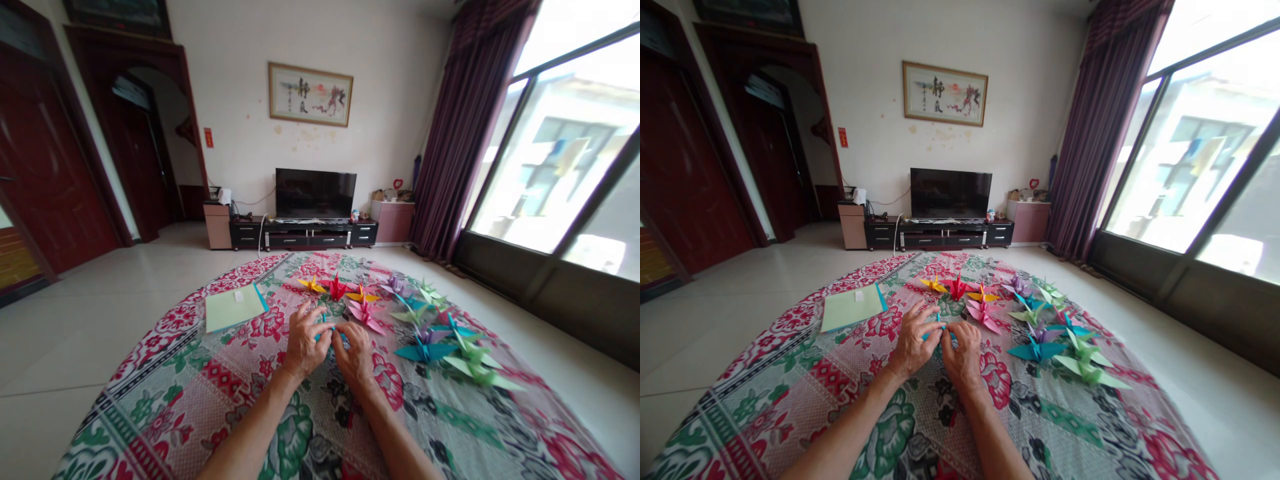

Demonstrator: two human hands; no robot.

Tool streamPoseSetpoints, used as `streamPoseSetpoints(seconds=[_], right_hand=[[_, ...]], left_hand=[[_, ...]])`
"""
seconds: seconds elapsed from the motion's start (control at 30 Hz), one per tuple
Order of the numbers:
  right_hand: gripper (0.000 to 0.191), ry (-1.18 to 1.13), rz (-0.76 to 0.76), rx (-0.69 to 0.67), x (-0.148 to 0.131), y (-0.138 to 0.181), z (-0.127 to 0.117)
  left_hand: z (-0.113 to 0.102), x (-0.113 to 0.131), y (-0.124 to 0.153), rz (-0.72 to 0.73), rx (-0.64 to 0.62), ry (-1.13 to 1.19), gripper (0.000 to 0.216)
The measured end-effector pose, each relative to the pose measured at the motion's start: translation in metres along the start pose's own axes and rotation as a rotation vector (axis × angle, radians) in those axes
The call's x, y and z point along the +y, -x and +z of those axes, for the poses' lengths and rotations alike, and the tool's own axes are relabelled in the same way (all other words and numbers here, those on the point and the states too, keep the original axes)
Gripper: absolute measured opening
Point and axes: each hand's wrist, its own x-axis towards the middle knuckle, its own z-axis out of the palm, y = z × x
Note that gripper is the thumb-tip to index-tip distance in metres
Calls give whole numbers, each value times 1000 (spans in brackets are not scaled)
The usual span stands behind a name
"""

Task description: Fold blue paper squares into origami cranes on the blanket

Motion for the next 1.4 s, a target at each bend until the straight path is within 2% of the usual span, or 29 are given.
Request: streamPoseSetpoints(seconds=[0.23,0.7,1.03,1.4], right_hand=[[11,73,-62,4,-5,-1,-4],[14,76,-77,-23,-6,0,-5],[9,32,-75,-35,-6,0,-4],[9,46,-53,-23,-3,1,-1]], left_hand=[[-1,-2,-3,-80,3,103,18],[0,-5,-4,-38,7,115,15],[2,-7,-3,-3,27,80,13],[-7,-9,-7,-10,-108,154,10]])
